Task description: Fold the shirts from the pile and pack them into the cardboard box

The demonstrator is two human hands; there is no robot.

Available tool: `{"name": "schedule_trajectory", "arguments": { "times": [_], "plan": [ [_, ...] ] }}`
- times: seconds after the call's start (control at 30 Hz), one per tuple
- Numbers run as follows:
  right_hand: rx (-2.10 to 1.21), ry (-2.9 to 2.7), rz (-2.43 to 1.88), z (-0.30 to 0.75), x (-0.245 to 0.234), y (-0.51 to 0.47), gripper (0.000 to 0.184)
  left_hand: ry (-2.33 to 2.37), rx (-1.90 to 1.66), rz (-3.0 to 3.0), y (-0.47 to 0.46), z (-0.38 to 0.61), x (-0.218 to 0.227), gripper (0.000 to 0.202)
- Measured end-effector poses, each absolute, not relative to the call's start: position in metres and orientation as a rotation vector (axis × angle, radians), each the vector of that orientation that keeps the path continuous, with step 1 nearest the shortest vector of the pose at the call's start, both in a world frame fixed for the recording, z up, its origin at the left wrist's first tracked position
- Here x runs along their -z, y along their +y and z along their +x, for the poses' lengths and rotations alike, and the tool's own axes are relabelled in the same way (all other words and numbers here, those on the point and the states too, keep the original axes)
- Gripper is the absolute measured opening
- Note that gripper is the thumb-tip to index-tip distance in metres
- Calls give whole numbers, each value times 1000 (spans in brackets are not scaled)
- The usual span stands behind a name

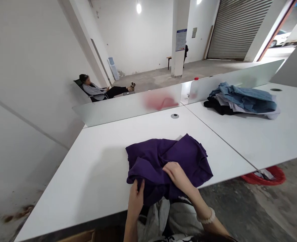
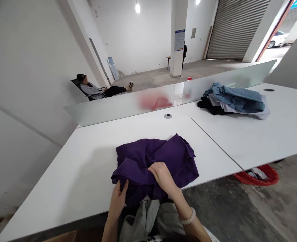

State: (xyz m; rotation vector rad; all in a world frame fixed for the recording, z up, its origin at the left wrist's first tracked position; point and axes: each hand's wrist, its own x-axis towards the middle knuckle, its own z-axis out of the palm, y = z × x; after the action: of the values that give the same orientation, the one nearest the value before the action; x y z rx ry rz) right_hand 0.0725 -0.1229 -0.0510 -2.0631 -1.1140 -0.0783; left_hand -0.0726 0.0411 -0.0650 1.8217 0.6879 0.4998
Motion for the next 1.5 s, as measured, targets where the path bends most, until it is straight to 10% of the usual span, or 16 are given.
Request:
{"name": "schedule_trajectory", "arguments": {
  "times": [0.33, 0.83, 1.03, 1.5],
  "plan": [
    [315, 42, -1441, 156, 34, -253, 42, 1141, -1065, 1578, 132, -128, 54, 50],
    [-355, -1353, -2276, 103, 61, -195, 71, 1093, -836, 1611, 133, -134, 82, 37],
    [-457, -1502, -2275, 158, 65, -177, 48, 990, -799, 1688, 145, -98, 63, 33],
    [2, -1102, -2274, 250, 70, -104, 38, 932, -664, 1680, 107, -51, 67, 80]
  ]
}}
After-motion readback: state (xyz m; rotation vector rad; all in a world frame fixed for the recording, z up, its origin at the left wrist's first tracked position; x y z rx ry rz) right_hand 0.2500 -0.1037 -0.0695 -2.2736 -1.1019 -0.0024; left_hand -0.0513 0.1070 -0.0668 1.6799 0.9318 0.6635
